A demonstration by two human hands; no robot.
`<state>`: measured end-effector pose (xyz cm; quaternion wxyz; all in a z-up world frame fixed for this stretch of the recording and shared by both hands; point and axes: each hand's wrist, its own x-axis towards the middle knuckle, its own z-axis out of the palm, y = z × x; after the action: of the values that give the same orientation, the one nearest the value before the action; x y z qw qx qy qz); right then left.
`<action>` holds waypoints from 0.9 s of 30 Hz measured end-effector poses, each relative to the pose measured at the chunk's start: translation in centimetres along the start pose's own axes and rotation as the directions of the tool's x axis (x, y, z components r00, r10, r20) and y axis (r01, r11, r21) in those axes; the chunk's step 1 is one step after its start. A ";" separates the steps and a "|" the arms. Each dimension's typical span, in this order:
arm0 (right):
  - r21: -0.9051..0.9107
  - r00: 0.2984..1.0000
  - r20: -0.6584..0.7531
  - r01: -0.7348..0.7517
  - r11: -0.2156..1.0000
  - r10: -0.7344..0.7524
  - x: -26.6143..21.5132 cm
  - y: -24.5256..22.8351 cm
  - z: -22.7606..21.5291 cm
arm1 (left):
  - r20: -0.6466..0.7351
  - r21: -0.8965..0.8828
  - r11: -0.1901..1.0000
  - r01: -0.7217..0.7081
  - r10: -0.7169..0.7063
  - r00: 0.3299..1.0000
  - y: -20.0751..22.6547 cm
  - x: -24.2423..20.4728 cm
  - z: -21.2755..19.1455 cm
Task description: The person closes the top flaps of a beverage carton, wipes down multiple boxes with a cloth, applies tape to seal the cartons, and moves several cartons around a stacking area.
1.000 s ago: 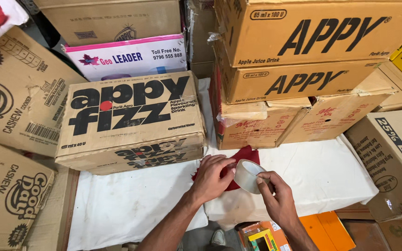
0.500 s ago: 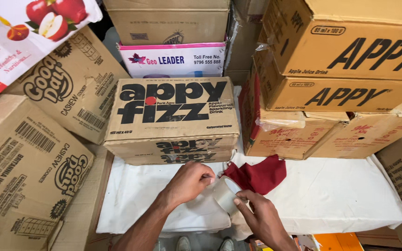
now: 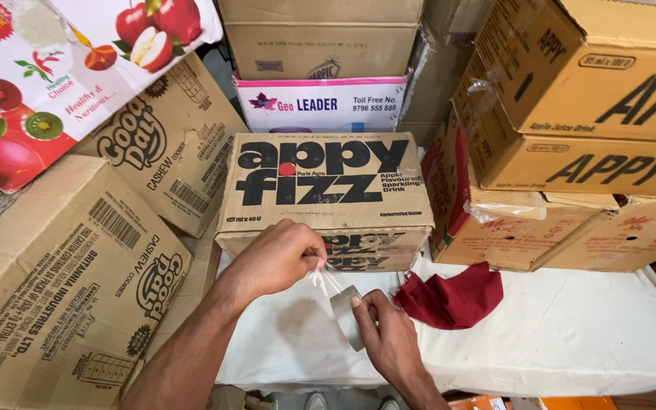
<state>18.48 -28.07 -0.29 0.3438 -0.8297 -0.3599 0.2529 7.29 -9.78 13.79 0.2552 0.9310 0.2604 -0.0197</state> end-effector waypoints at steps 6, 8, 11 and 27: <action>0.552 0.987 0.086 0.067 0.831 -0.136 0.6 0.5 3.2 | 0.085 0.004 0.997 -0.072 0.072 0.994 -3.7 5.3 -3.2; 0.588 0.982 0.130 0.038 0.808 -0.140 0.4 -0.2 3.2 | 0.111 -0.014 0.999 -0.048 0.050 0.993 -3.8 6.4 -4.4; 0.647 0.983 0.121 0.029 0.762 -0.140 1.0 -1.1 4.2 | 0.131 -0.075 0.997 -0.017 0.027 0.991 -5.2 8.7 -5.1; 0.700 0.986 -0.109 -0.012 0.714 0.123 3.2 -5.3 6.7 | 0.036 -0.018 0.938 -0.347 0.347 0.937 -10.8 16.0 -0.2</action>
<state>13.71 -20.35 -1.09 0.6467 -0.6683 -0.1812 0.3200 15.71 5.85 6.22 0.2650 0.9602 0.0874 0.0091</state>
